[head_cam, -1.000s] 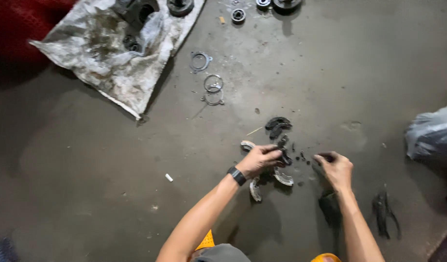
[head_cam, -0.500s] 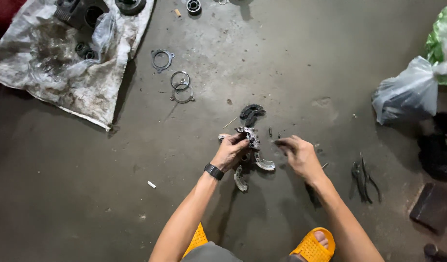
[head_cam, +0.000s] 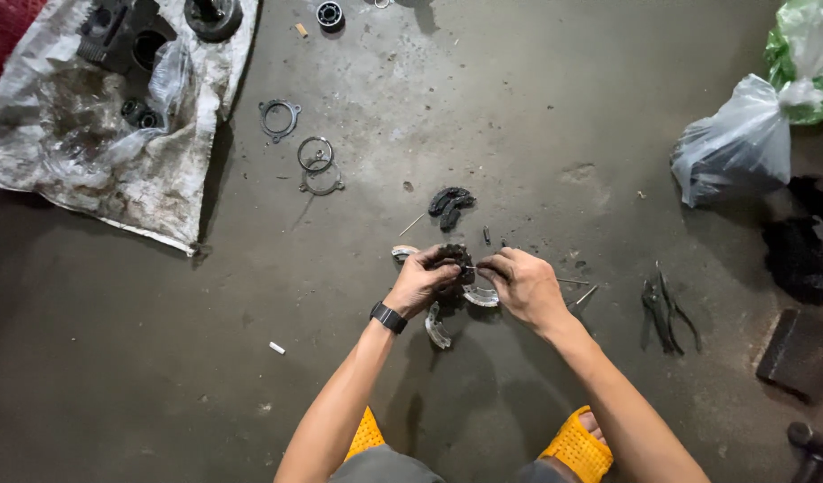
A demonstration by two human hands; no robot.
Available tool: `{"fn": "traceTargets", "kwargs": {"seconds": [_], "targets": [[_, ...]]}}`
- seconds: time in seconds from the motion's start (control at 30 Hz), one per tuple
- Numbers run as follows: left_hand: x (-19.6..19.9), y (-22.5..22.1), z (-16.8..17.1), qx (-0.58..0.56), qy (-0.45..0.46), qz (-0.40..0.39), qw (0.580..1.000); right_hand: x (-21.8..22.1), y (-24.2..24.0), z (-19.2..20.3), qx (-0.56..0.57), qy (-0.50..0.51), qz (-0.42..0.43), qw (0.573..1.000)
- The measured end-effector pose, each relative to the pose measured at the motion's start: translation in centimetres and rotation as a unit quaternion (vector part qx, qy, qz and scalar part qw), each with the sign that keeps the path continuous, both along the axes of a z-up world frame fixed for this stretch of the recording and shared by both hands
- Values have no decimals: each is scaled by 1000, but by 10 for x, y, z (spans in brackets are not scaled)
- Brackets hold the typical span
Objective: The recorder is disassembling and cleaning various internal motorcycle engine components such as the clutch assembly and pistons.
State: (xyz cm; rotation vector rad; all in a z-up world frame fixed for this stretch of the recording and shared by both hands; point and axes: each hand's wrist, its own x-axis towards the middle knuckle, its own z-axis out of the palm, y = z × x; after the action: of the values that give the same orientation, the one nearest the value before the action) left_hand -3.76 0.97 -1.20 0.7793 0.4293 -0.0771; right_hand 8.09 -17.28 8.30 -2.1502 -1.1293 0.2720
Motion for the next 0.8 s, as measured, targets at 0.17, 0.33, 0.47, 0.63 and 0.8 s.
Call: {"fn": "traceTargets", "kwargs": {"seconds": [0.17,0.33,0.47,0.63,0.8], "targets": [[-3,-13,-23,162,4,-37,986,-16,-6,-10,-21,48,0,999],[-1,-12,-55,152,40,6,988,-6,-22,-40,-7,95,-46,994],[5,14,-43,208,94,74,971,49,-52,-81,-72,22,-131,988],[33,24,-30,607,119,90,781,92,-91,-153,-258,-159,-43,952],[83,18,-20,737,60,51,671,99,-89,-112,-251,-60,-128,957]]}}
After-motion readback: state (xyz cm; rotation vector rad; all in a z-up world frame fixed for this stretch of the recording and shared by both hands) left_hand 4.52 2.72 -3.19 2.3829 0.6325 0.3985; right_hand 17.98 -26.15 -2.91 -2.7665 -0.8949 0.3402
